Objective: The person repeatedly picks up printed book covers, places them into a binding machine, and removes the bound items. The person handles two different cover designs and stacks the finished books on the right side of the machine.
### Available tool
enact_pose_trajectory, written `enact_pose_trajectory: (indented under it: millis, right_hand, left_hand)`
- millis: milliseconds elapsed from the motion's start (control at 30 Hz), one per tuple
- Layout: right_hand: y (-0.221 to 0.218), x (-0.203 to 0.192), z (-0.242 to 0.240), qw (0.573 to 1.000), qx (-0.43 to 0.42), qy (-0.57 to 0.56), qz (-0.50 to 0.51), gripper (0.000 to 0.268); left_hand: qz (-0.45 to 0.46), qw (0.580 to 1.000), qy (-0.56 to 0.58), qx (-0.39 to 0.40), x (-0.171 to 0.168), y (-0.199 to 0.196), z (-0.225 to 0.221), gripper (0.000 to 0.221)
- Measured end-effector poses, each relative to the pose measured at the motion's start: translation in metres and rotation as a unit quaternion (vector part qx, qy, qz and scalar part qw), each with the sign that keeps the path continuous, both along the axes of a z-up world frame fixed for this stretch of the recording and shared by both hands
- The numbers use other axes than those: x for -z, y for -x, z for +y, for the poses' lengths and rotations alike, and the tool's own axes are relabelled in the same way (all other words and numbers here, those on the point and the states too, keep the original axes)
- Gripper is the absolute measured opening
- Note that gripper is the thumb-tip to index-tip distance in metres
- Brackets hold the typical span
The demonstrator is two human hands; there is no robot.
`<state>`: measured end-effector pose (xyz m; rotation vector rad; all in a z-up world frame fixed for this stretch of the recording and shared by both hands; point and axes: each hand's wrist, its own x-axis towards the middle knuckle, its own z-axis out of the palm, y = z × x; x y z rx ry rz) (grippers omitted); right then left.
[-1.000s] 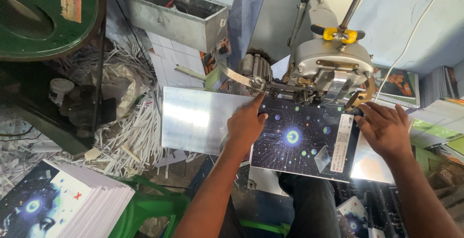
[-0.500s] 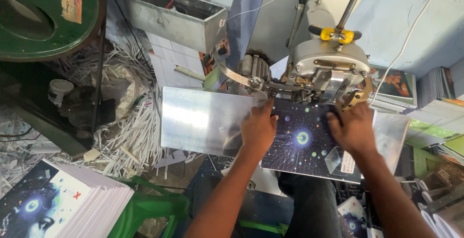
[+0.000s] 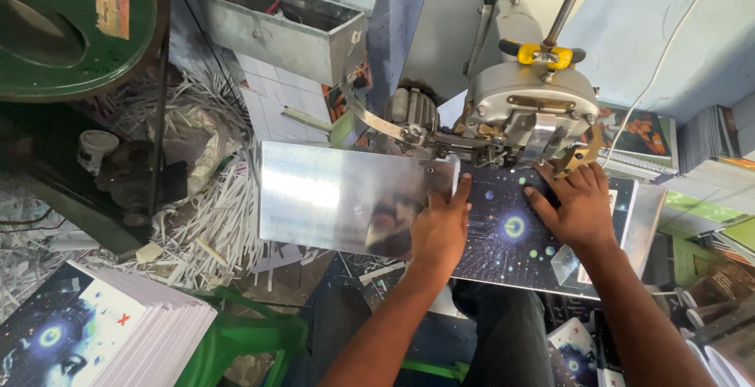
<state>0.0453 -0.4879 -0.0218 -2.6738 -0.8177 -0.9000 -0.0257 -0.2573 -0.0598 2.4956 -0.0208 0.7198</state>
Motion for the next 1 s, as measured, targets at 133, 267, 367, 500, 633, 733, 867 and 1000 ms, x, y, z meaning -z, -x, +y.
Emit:
enact_pose_trajectory:
  millis: [133,267,367,500,633,733,867,1000]
  right_hand:
    - [-0.004,0.002,-0.012,0.998,0.039,0.018,0.040,0.052]
    - [-0.004,0.003,-0.020,0.998,0.037,-0.006,0.059,0.049]
    - [-0.007,0.003,-0.023,0.997,0.054,0.021,0.057,0.047]
    - [-0.007,0.003,-0.027,0.999,0.033,0.001,0.043,0.048]
    - [-0.006,0.003,-0.030,0.998,0.033,-0.001,0.045,0.045]
    - [-0.008,0.003,-0.030,0.998,0.034,-0.002,0.045,0.046]
    - [-0.008,0.005,-0.032,0.998,0.036,-0.001,0.044,0.047]
    - [-0.013,0.003,-0.035,0.996,0.050,0.027,0.063,0.047]
  left_hand:
    - [0.006,1.000,-0.011,0.003,0.003,-0.003,-0.008,0.046]
    - [0.034,0.999,-0.009,0.014,0.004,-0.007,-0.014,0.046]
    - [0.063,0.997,0.005,0.031,0.004,-0.008,-0.017,0.047]
    - [0.060,0.998,0.003,0.034,0.005,-0.008,-0.020,0.049]
    - [-0.027,0.999,0.002,0.026,0.011,-0.008,-0.022,0.047]
    - [-0.046,0.998,0.018,0.035,0.016,-0.009,-0.022,0.048]
    - [-0.052,0.998,0.011,0.032,0.019,-0.010,-0.022,0.048]
    - [-0.040,0.997,0.040,0.045,0.016,-0.009,-0.023,0.050]
